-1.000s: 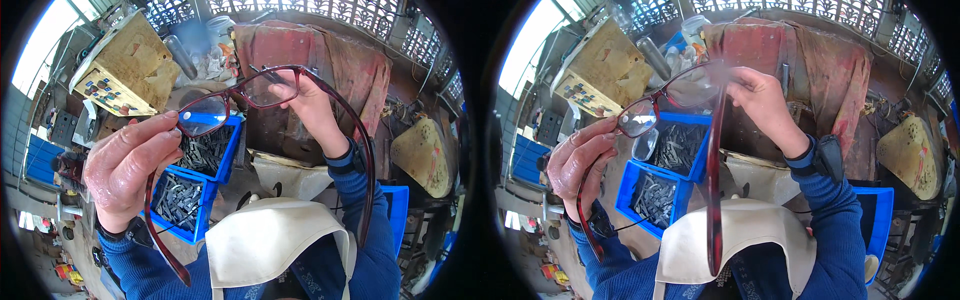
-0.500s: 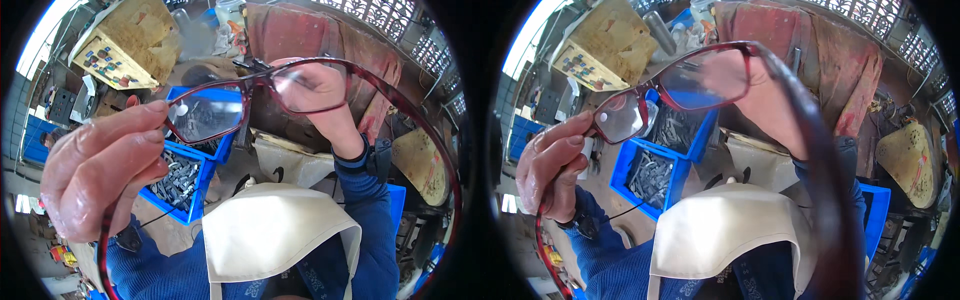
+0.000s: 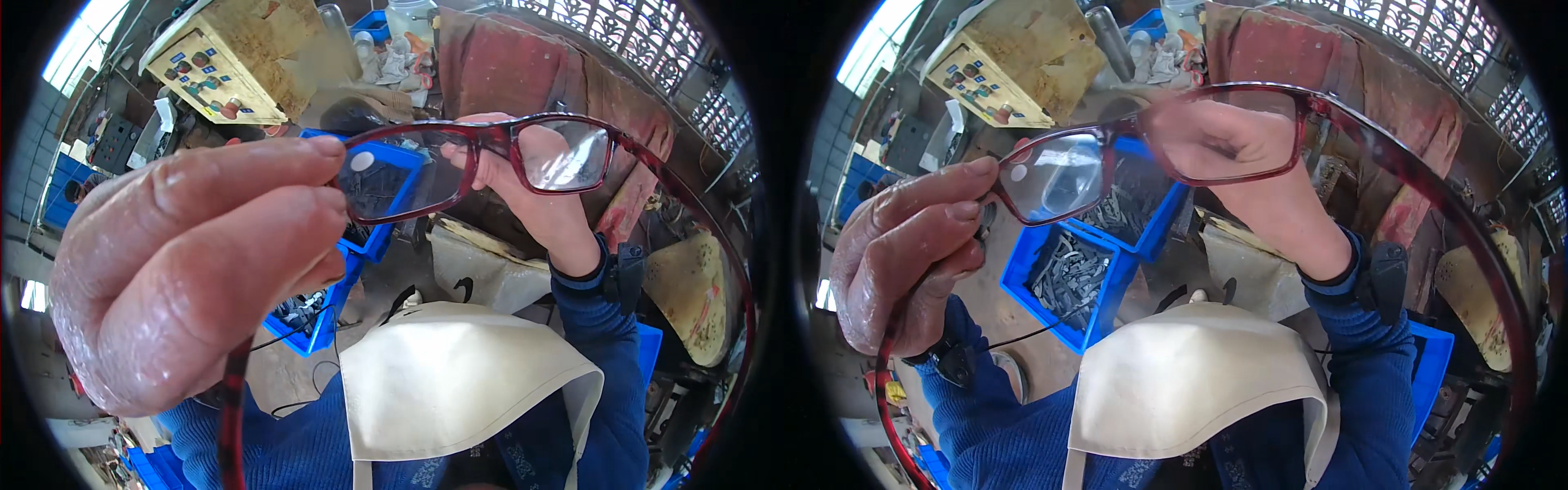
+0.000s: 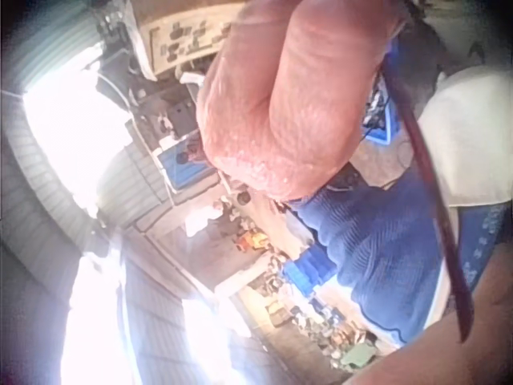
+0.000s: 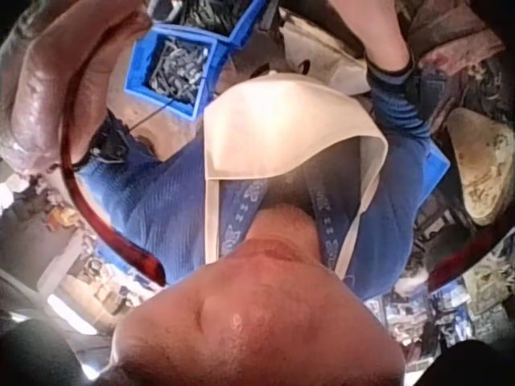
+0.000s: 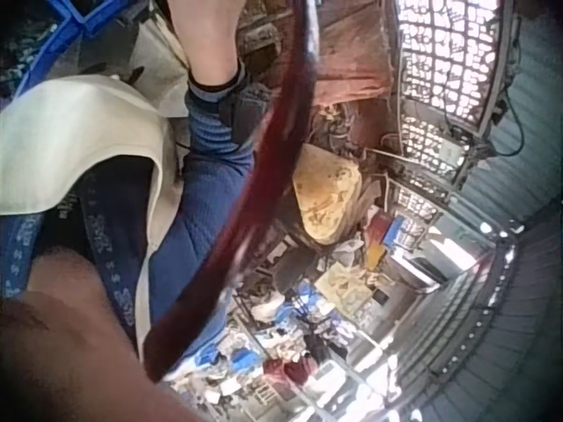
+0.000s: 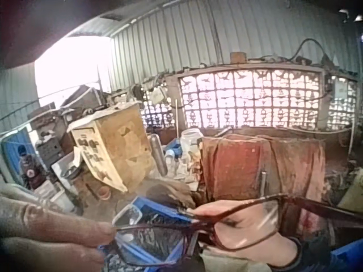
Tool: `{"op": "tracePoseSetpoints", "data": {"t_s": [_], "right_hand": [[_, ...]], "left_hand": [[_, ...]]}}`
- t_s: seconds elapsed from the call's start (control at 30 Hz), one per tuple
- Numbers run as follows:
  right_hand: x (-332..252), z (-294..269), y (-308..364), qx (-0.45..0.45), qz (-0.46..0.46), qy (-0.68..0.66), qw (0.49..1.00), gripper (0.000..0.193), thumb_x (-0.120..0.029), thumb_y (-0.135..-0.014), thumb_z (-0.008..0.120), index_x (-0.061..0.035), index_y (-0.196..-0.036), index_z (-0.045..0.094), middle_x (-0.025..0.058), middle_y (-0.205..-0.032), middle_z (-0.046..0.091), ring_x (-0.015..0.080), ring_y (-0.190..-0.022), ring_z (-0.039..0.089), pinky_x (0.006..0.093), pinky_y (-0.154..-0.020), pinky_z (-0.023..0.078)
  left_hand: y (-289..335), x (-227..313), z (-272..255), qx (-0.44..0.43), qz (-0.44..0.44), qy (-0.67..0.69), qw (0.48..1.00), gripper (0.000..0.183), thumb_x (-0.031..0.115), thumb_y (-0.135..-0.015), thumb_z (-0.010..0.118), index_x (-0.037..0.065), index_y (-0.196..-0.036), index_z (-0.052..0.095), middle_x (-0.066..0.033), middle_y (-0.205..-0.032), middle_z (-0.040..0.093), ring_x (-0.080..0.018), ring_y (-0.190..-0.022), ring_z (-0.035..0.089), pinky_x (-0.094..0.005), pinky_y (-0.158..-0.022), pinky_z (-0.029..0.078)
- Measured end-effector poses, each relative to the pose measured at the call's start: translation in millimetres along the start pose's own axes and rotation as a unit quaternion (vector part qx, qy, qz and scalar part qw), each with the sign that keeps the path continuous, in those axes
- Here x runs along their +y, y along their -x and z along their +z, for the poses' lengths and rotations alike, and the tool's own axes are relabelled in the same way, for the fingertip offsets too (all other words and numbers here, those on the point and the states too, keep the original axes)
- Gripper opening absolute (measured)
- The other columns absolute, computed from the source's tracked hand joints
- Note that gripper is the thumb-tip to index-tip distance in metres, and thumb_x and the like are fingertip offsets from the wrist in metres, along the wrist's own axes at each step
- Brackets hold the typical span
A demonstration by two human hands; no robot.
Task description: The person picks up a pair of glasses, holds them up, and then sets them down. They pick up a small black part from a blue bin, hold it against a grinding wheel, and then place it into a different blue bin, repeating this process with several more parts.
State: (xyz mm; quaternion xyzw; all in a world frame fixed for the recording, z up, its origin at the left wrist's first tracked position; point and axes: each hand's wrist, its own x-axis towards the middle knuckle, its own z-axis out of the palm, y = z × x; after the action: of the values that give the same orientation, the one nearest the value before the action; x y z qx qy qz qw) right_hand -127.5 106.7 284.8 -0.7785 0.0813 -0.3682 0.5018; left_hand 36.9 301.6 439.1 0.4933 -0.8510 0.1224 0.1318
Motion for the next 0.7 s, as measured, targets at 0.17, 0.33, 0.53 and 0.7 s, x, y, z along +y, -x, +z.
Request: {"op": "tracePoseSetpoints", "data": {"t_s": [0.17,0.33,0.53,0.7], "right_hand": [[-0.3,-1.5,-1.8,-0.004,0.035,0.037,0.999,0.027,-0.009,-0.089,0.067,0.0053,-0.111,0.061,0.0098,-0.096,0.07,0.0139,-0.092,0.065,0.0246,-0.08,0.051],[13.3,2.0,-8.7,0.009,0.06,0.08,0.995,0.025,-0.009,-0.088,0.068,0.0045,-0.108,0.063,0.0091,-0.097,0.069,0.0143,-0.093,0.065,0.025,-0.082,0.051],[22.5,0.4,-12.8,0.022,0.091,0.004,0.996,0.024,-0.01,-0.087,0.07,0.0042,-0.105,0.065,0.0076,-0.097,0.068,0.0132,-0.092,0.064,0.0258,-0.082,0.051],[27.4,2.0,-15.3,0.03,0.087,0.023,0.995,0.025,-0.009,-0.086,0.071,0.0042,-0.106,0.065,0.0077,-0.098,0.068,0.0131,-0.092,0.064,0.0256,-0.082,0.05]], "left_hand": [[0.4,0.9,7.4,0.033,-0.02,0.037,0.999,0.026,0.005,-0.077,0.071,-0.003,-0.099,0.06,-0.0273,-0.098,0.067,-0.0345,-0.087,0.071,-0.0369,-0.068,0.058],[0.1,-5.1,14.8,0.054,-0.012,0.044,0.998,0.029,0.007,-0.074,0.073,-0.002,-0.098,0.061,-0.026,-0.097,0.068,-0.0329,-0.085,0.071,-0.0342,-0.065,0.058],[-4.1,-6.3,17.1,0.057,-0.007,0.023,0.998,0.029,0.007,-0.073,0.074,-0.001,-0.097,0.061,-0.024,-0.095,0.069,-0.031,-0.082,0.072,-0.0327,-0.064,0.058],[-6.9,-8.3,19.2,0.053,-0.006,0.007,0.999,0.028,0.008,-0.073,0.074,-0.001,-0.096,0.062,-0.0231,-0.094,0.069,-0.0294,-0.08,0.072,-0.0323,-0.063,0.059]]}}
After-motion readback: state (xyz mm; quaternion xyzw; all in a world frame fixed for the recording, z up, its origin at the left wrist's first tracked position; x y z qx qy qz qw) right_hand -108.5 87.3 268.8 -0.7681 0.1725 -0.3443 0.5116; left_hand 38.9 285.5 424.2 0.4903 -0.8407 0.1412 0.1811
